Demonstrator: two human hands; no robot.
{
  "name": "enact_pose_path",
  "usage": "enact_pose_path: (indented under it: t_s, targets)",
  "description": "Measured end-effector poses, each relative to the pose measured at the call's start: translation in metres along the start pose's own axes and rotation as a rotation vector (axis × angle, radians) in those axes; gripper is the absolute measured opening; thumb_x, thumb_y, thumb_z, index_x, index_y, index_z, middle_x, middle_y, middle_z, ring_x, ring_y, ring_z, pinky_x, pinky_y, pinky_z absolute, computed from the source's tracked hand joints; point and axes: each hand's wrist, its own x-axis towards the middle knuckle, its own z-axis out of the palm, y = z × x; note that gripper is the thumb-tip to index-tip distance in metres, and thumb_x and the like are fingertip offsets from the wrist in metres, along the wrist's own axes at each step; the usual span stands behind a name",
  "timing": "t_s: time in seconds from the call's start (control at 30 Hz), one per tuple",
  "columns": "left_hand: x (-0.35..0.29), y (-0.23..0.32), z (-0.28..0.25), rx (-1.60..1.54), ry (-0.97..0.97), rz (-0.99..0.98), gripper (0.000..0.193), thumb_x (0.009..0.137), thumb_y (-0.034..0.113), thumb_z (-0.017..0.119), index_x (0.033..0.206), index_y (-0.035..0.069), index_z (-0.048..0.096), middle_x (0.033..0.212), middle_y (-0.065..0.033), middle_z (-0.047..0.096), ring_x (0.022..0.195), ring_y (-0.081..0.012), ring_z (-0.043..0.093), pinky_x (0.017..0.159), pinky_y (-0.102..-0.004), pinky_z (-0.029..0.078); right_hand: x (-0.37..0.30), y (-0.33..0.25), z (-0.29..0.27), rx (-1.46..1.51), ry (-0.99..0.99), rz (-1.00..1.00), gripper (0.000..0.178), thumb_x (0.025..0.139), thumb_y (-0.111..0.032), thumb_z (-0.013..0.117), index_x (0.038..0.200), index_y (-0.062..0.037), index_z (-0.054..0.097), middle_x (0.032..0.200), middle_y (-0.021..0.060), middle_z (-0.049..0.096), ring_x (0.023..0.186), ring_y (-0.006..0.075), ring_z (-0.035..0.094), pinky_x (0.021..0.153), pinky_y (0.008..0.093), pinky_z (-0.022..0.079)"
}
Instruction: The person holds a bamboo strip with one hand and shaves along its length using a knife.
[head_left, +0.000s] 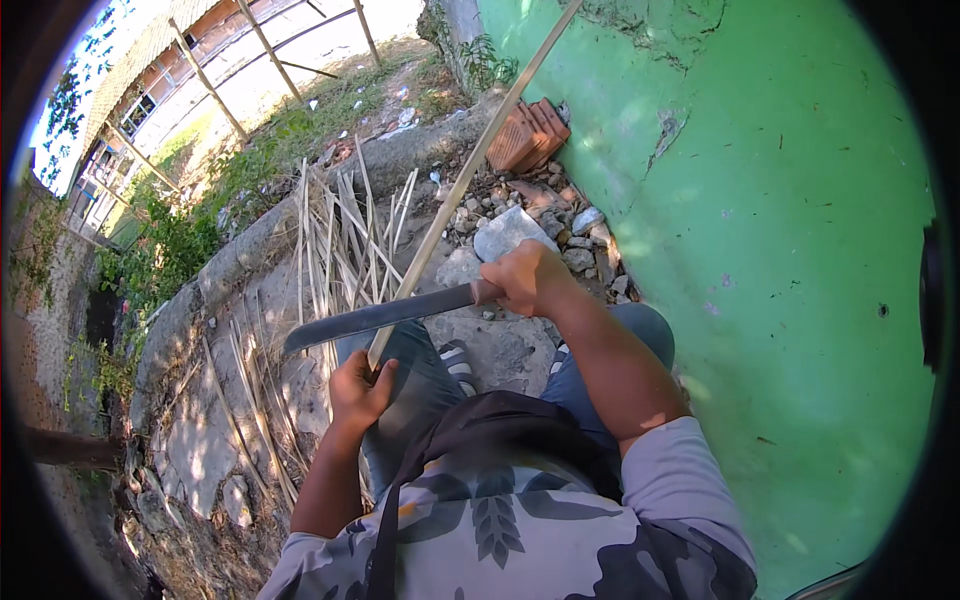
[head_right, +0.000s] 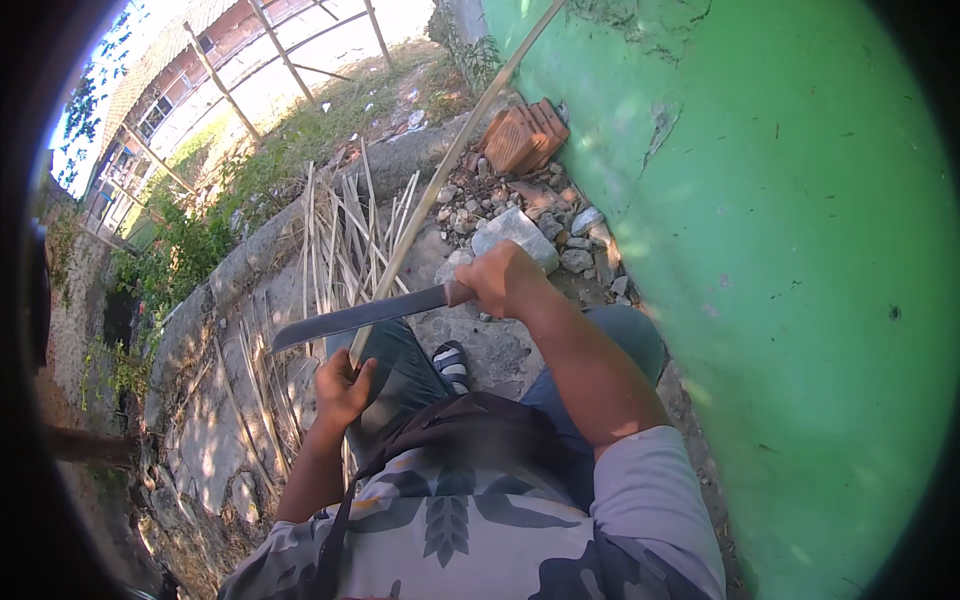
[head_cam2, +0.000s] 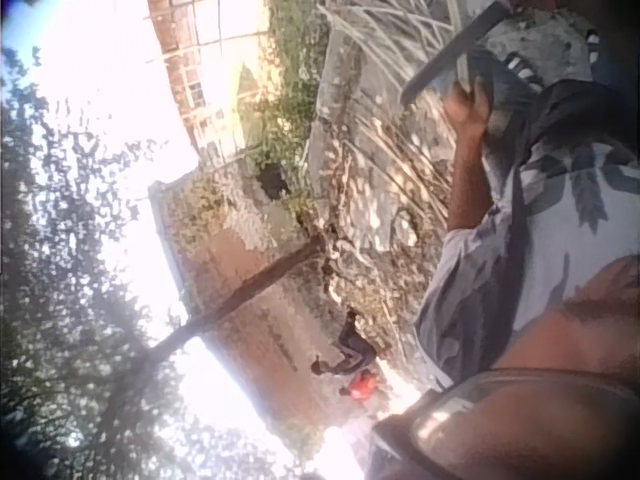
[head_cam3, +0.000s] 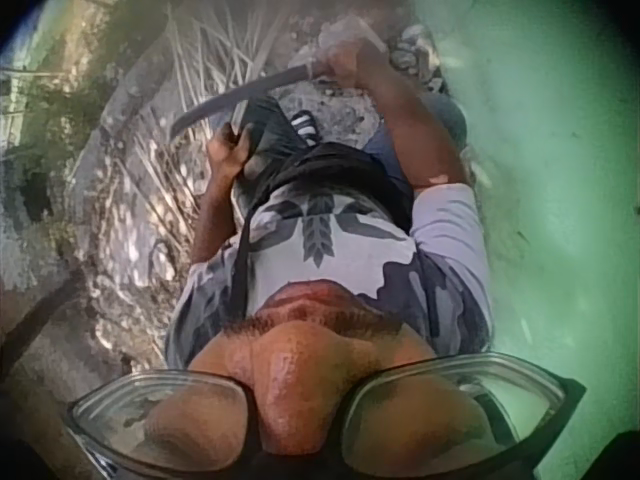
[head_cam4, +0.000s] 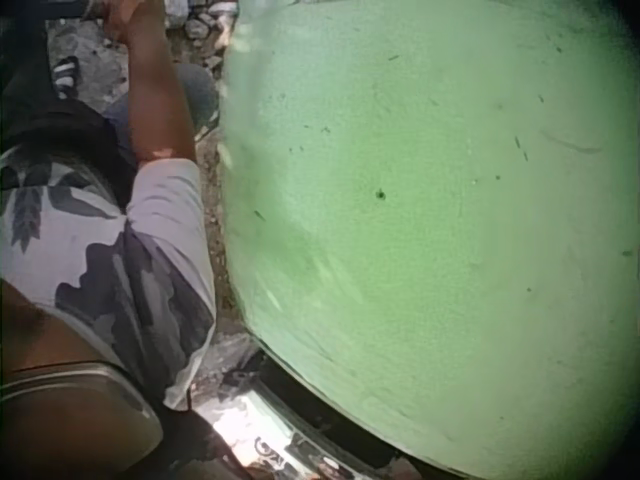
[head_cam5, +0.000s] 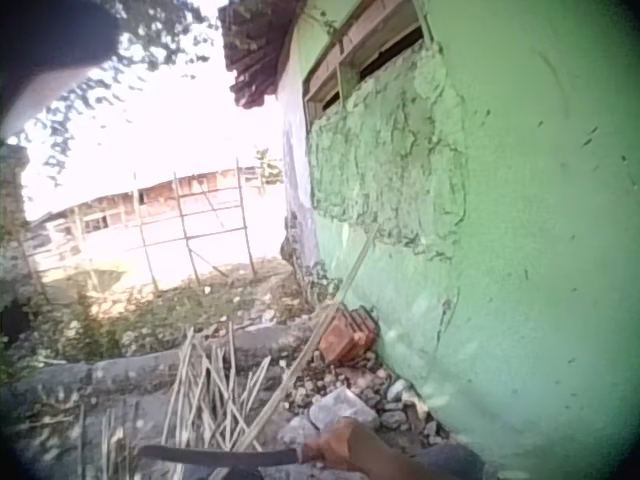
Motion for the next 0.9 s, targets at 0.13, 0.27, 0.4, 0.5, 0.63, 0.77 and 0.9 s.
enact_pose_path:
  t_s: [0.13, 0.27, 0.4, 0.5, 0.63, 0.77, 0.9]
  targets:
    - [-0.002, -0.006, -0.001, 0.015, 0.027, 0.043, 0.032, 0.088, 0.023, 0.08, 0.075, 0.003, 0.057, 0.057, -0.0064, 0.054, 0.051, -0.0113, 0.047, 0.049, -0.0317, 0.04, 0.002, 0.029, -0.001, 0.144, 0.109, 0.241, 0.02, 0.083, -0.028, 0.073, 0.092, -0.0108, 0.066, 0.085, 0.0134, 0.072, 0.083, 0.038, 0.069, 0.074, 0.0487, 0.053]
    - [0.003, 0.002, 0.001, -0.014, 0.001, -0.021, 0.03, 0.089, 0.022, 0.078, 0.077, 0.003, 0.059, 0.057, -0.0051, 0.054, 0.051, -0.0097, 0.047, 0.049, -0.0303, 0.039, -0.001, 0.039, 0.01, 0.376, 0.388, 0.445, 0.022, 0.088, -0.03, 0.071, 0.097, -0.0103, 0.069, 0.089, 0.0149, 0.073, 0.083, 0.0383, 0.07, 0.073, 0.0481, 0.053]
    - [0.001, 0.005, 0.0, -0.024, -0.004, -0.015, 0.029, 0.089, 0.022, 0.079, 0.077, 0.003, 0.06, 0.056, -0.0046, 0.054, 0.051, -0.0094, 0.047, 0.049, -0.0305, 0.04, -0.003, 0.01, 0.001, 0.334, 0.175, 0.384, 0.021, 0.085, -0.029, 0.072, 0.092, -0.0103, 0.067, 0.086, 0.0141, 0.072, 0.083, 0.0371, 0.07, 0.074, 0.048, 0.053]
    - [0.0, 0.001, 0.002, -0.052, 0.029, 0.035, 0.03, 0.089, 0.022, 0.079, 0.077, 0.003, 0.059, 0.056, -0.0048, 0.054, 0.051, -0.0095, 0.047, 0.049, -0.0306, 0.04, 0.006, -0.016, 0.004, -0.055, -0.002, 0.023, 0.025, 0.078, -0.032, 0.075, 0.083, -0.0111, 0.062, 0.077, 0.0118, 0.07, 0.08, 0.0348, 0.071, 0.076, 0.0476, 0.055]
    - [-0.003, -0.001, -0.002, 0.028, 0.022, 0.024, 0.03, 0.089, 0.022, 0.079, 0.077, 0.004, 0.059, 0.057, -0.0051, 0.054, 0.052, -0.0097, 0.049, 0.05, -0.0307, 0.041, 0.003, 0.004, 0.001, -0.044, 0.003, 0.033, 0.02, 0.081, -0.029, 0.073, 0.087, -0.0114, 0.066, 0.077, 0.0121, 0.07, 0.078, 0.0356, 0.071, 0.073, 0.047, 0.054]
    - [0.0, -0.001, 0.003, -0.003, 0.007, -0.033, 0.03, 0.089, 0.023, 0.079, 0.077, 0.004, 0.059, 0.058, -0.005, 0.055, 0.052, -0.0098, 0.049, 0.05, -0.0307, 0.041, -0.002, 0.033, 0.004, 0.386, 0.281, 0.435, 0.018, 0.082, -0.025, 0.071, 0.091, -0.0086, 0.069, 0.082, 0.0161, 0.071, 0.084, 0.0388, 0.07, 0.076, 0.0486, 0.054]
    - [0.002, 0.003, 0.002, -0.011, 0.002, -0.035, 0.031, 0.089, 0.023, 0.079, 0.077, 0.004, 0.058, 0.058, -0.0051, 0.055, 0.052, -0.0098, 0.048, 0.05, -0.0307, 0.041, -0.004, 0.025, 0.011, 0.366, 0.326, 0.399, 0.023, 0.084, -0.028, 0.072, 0.091, -0.0067, 0.068, 0.08, 0.0163, 0.07, 0.08, 0.0386, 0.07, 0.072, 0.0493, 0.054]
